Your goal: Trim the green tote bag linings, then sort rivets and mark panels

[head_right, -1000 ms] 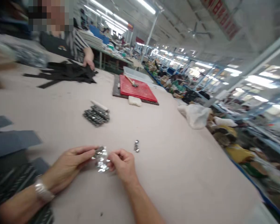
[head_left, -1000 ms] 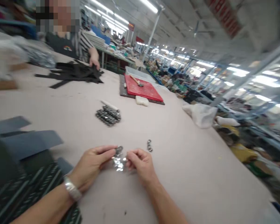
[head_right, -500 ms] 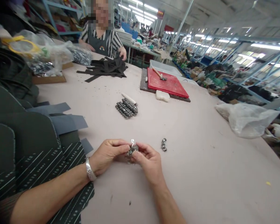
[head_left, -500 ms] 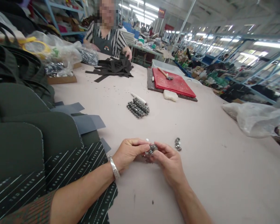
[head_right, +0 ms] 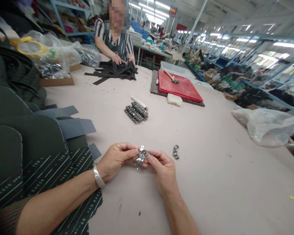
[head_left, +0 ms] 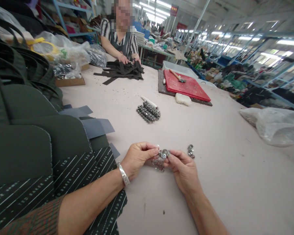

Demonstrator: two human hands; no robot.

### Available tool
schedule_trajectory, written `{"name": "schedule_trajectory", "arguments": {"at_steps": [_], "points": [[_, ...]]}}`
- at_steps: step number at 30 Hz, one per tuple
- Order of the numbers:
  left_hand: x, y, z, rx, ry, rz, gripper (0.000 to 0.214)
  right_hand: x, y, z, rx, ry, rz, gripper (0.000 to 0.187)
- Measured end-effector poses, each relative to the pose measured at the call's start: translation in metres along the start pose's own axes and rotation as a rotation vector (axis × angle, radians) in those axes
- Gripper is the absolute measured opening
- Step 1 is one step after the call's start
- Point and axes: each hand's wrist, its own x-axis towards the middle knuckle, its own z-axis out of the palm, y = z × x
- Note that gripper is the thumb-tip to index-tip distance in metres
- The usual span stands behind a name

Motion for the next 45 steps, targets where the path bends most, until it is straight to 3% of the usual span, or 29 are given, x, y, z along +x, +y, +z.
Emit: {"name": "schedule_trajectory", "arguments": {"at_steps": [5, 8, 13, 22, 26, 32, 38, 45], "points": [[-0.002, 0.003, 0.001, 0.049, -0.065, -0.013, 0.027, 0.0, -0.001, -0.002, -0.011, 0.034, -0.001, 0.023], [-0.006, 0.008, 0.002, 0.224, -0.119, 0.082, 0.021, 0.0, -0.002, -0.001, -0.023, 0.057, -0.011, 0.024], [-0.013, 0.007, 0.003, 0.549, -0.145, 0.246, 0.041, -0.002, 0.0, 0.0, -0.078, 0.073, -0.01, 0.026], [-0.002, 0.0, -0.005, 0.457, -0.107, 0.241, 0.035, -0.004, -0.005, -0.002, -0.2, 0.077, -0.032, 0.03], [-0.005, -0.003, -0.004, 0.534, -0.08, 0.296, 0.035, -0.007, -0.005, -0.001, -0.353, 0.008, -0.159, 0.03], [-0.009, -0.005, -0.004, 0.727, -0.051, 0.45, 0.029, -0.01, 0.002, 0.002, -0.451, -0.069, -0.305, 0.015], [-0.012, -0.001, 0.003, 0.604, -0.008, 0.387, 0.021, -0.012, 0.004, -0.002, -0.694, -0.01, -0.534, 0.012], [-0.009, 0.004, 0.005, 0.358, -0.033, 0.187, 0.023, -0.012, 0.0, 0.001, -0.598, 0.02, -0.382, 0.011]]}}
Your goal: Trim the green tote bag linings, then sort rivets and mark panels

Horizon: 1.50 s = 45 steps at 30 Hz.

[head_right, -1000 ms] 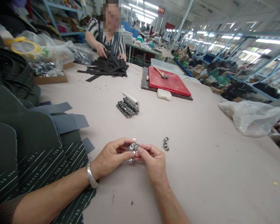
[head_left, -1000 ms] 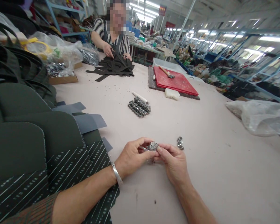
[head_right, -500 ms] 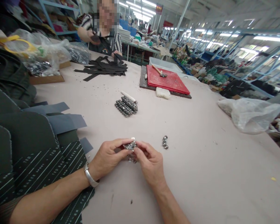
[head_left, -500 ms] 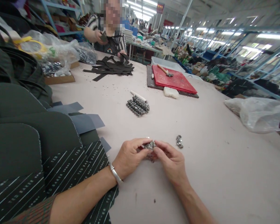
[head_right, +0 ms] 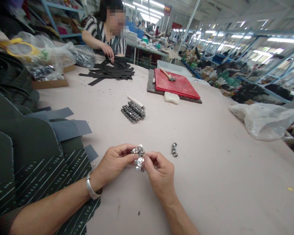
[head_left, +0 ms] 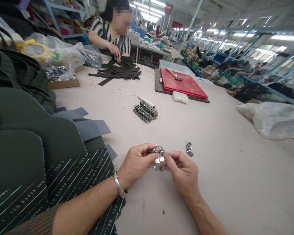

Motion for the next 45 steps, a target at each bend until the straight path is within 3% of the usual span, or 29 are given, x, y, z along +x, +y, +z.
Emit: {"name": "schedule_trajectory", "arguments": {"at_steps": [8, 11, 17, 23, 29, 33, 37, 40, 45], "points": [[0.003, 0.0, 0.001, -0.134, 0.007, -0.07, 0.028, 0.0, 0.005, -0.002, 0.058, -0.03, 0.07, 0.021], [0.001, 0.0, 0.004, -0.155, 0.005, -0.096, 0.029, -0.002, 0.006, 0.001, 0.076, -0.03, 0.016, 0.02], [-0.001, -0.002, 0.004, -0.12, -0.004, -0.083, 0.021, -0.001, 0.003, 0.001, -0.131, 0.035, -0.094, 0.012], [-0.002, -0.006, 0.003, 0.036, 0.014, 0.041, 0.01, -0.001, -0.001, 0.001, -0.095, -0.021, 0.027, 0.01], [-0.003, -0.007, 0.004, 0.135, 0.049, 0.086, 0.009, -0.003, 0.0, 0.006, 0.117, -0.069, 0.129, 0.018], [-0.004, -0.009, 0.001, 0.308, 0.07, 0.22, 0.008, -0.004, 0.002, 0.006, 0.071, -0.103, 0.033, 0.028], [-0.005, -0.012, -0.001, 0.481, 0.085, 0.352, 0.016, -0.004, 0.002, 0.004, -0.186, -0.015, -0.209, 0.021], [-0.006, -0.013, -0.001, 0.547, 0.09, 0.385, 0.016, -0.005, 0.0, 0.002, -0.311, -0.002, -0.359, 0.02], [-0.007, -0.011, 0.001, 0.494, 0.079, 0.343, 0.017, -0.005, -0.002, 0.001, -0.387, 0.012, -0.428, 0.018]]}}
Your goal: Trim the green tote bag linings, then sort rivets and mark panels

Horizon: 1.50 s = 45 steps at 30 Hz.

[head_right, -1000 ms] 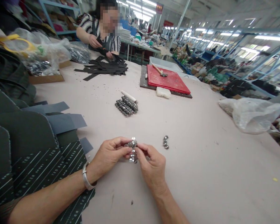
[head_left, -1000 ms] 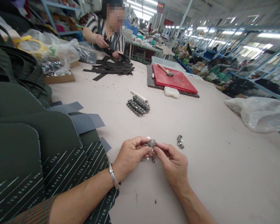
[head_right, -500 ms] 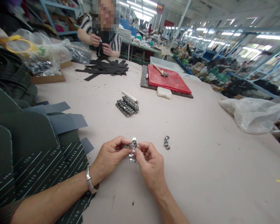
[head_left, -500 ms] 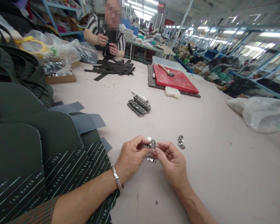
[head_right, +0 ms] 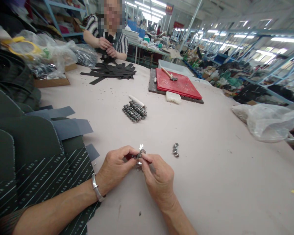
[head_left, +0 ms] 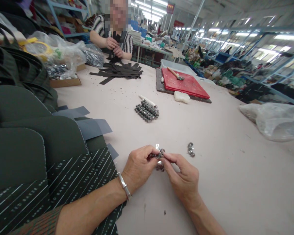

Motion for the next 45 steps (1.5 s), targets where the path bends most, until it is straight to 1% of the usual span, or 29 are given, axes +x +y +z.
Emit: {"name": "schedule_trajectory", "arguments": {"at_steps": [3, 5, 7, 10, 12, 13, 15, 17, 18, 21, 23, 25, 26, 27, 28, 30, 31, 33, 35, 36, 38, 40, 41, 42, 43, 45], "points": [[0.0, 0.002, 0.0, -0.071, -0.009, -0.073, 0.013, 0.001, -0.001, 0.0, 0.001, 0.012, -0.023, 0.018], [-0.001, 0.002, 0.0, -0.084, -0.008, -0.075, 0.012, 0.0, -0.001, 0.0, 0.036, 0.007, 0.011, 0.019], [-0.001, 0.002, 0.0, -0.068, -0.003, -0.049, 0.011, 0.0, -0.003, 0.001, 0.133, -0.004, 0.114, 0.018], [-0.001, 0.002, 0.0, 0.02, 0.018, 0.024, 0.012, 0.002, -0.003, 0.002, 0.359, -0.017, 0.347, 0.01], [0.0, 0.001, 0.0, 0.063, 0.027, 0.047, 0.013, 0.004, -0.002, 0.002, 0.523, -0.029, 0.491, 0.013], [0.0, 0.001, -0.001, 0.051, 0.031, 0.026, 0.013, 0.006, -0.002, 0.001, 0.599, -0.037, 0.547, 0.017], [0.002, 0.002, -0.001, -0.057, 0.034, -0.084, 0.008, 0.009, 0.0, -0.001, 0.68, -0.065, 0.609, 0.021], [0.006, 0.002, -0.001, -0.234, 0.041, -0.224, 0.003, 0.011, 0.001, -0.004, 0.646, -0.09, 0.61, 0.017], [0.008, 0.002, -0.002, -0.321, 0.044, -0.284, 0.006, 0.012, 0.002, -0.005, 0.606, -0.1, 0.6, 0.015], [0.014, 0.002, -0.003, -0.494, 0.033, -0.386, 0.011, 0.012, 0.003, -0.005, 0.531, -0.099, 0.584, 0.015], [0.015, 0.003, -0.004, -0.555, 0.014, -0.414, 0.013, 0.011, 0.003, -0.004, 0.534, -0.067, 0.598, 0.021], [0.014, 0.005, -0.004, -0.615, -0.037, -0.438, 0.016, 0.011, 0.004, -0.003, 0.61, -0.046, 0.615, 0.037], [0.013, 0.006, -0.004, -0.644, -0.072, -0.452, 0.017, 0.01, 0.004, -0.002, 0.663, -0.057, 0.62, 0.043], [0.012, 0.007, -0.004, -0.668, -0.112, -0.467, 0.018, 0.01, 0.005, -0.002, 0.713, -0.08, 0.619, 0.045], [0.011, 0.008, -0.004, -0.681, -0.146, -0.479, 0.019, 0.01, 0.005, -0.001, 0.748, -0.1, 0.616, 0.043], [0.009, 0.009, -0.003, -0.666, -0.159, -0.49, 0.019, 0.01, 0.008, -0.001, 0.774, -0.106, 0.623, 0.034], [0.009, 0.009, -0.002, -0.642, -0.15, -0.489, 0.018, 0.009, 0.01, -0.001, 0.782, -0.085, 0.637, 0.031], [0.008, 0.008, -0.001, -0.577, -0.134, -0.487, 0.014, 0.01, 0.016, 0.0, 0.815, -0.026, 0.682, 0.03], [0.008, 0.006, -0.001, -0.484, -0.139, -0.455, 0.01, 0.01, 0.02, 0.0, 0.849, 0.008, 0.729, 0.033], [0.007, 0.005, -0.001, -0.42, -0.155, -0.397, 0.009, 0.01, 0.022, -0.001, 0.862, 0.013, 0.742, 0.034], [0.005, 0.003, -0.001, -0.256, -0.174, -0.198, 0.012, 0.011, 0.023, -0.002, 0.87, 0.005, 0.75, 0.039], [0.003, 0.002, -0.002, -0.094, -0.166, 0.015, 0.016, 0.011, 0.021, -0.003, 0.858, -0.007, 0.741, 0.041], [0.002, 0.002, -0.003, -0.032, -0.147, 0.082, 0.016, 0.012, 0.019, -0.004, 0.845, -0.009, 0.729, 0.04], [0.001, 0.002, -0.004, 0.01, -0.12, 0.114, 0.016, 0.012, 0.017, -0.005, 0.828, -0.012, 0.711, 0.038], [0.001, 0.003, -0.004, 0.032, -0.086, 0.115, 0.017, 0.012, 0.014, -0.007, 0.808, -0.016, 0.686, 0.034], [0.001, 0.003, -0.005, -0.001, -0.051, 0.073, 0.021, 0.012, 0.01, -0.009, 0.757, -0.047, 0.617, 0.025]]}}
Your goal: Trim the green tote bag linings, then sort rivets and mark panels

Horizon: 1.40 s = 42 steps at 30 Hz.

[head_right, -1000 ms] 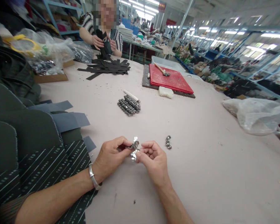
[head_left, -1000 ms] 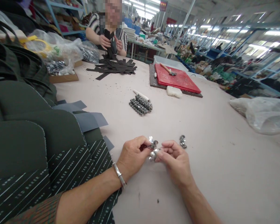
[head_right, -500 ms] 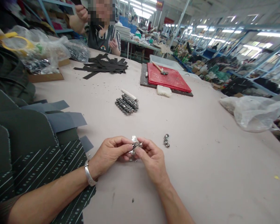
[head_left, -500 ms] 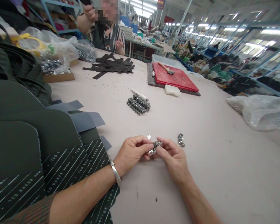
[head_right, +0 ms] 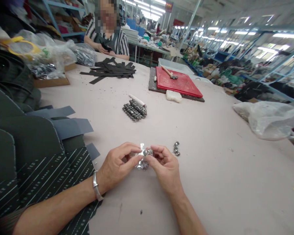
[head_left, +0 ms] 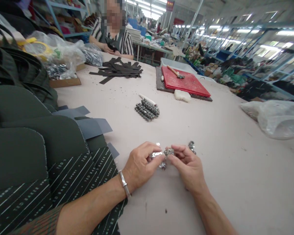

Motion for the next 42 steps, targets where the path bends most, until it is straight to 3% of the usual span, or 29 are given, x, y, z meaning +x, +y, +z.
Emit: {"name": "schedule_trajectory", "arguments": {"at_steps": [3, 5, 9, 13, 18, 28, 33, 38, 42], "points": [[0.0, 0.0, 0.002, -0.197, -0.056, -0.084, 0.036, -0.003, -0.003, 0.001, -0.131, -0.08, -0.096, 0.02], [0.0, -0.002, 0.004, -0.335, -0.115, -0.129, 0.03, -0.004, -0.003, 0.003, -0.181, -0.086, -0.154, 0.023], [-0.001, -0.004, 0.007, -0.517, -0.087, -0.254, 0.022, -0.007, 0.003, 0.006, -0.142, 0.013, -0.132, 0.023], [0.001, -0.005, 0.009, -0.606, -0.057, -0.334, 0.025, -0.008, 0.007, 0.007, -0.261, 0.087, -0.174, 0.017], [0.0, -0.004, 0.011, -0.615, -0.05, -0.368, 0.031, -0.009, 0.004, 0.008, -0.359, 0.122, -0.17, 0.003], [0.0, -0.011, 0.012, -0.569, -0.08, -0.261, 0.029, -0.007, 0.008, 0.007, -0.342, 0.065, -0.192, 0.003], [-0.003, -0.014, 0.012, -0.422, -0.066, -0.191, 0.025, -0.008, 0.008, 0.008, -0.368, 0.099, -0.201, 0.003], [-0.004, -0.015, 0.012, -0.385, -0.043, -0.211, 0.022, -0.009, 0.007, 0.01, -0.391, 0.113, -0.195, 0.006], [0.0, -0.011, 0.01, -0.504, -0.052, -0.256, 0.024, -0.009, 0.007, 0.01, -0.305, 0.058, -0.138, 0.009]]}}
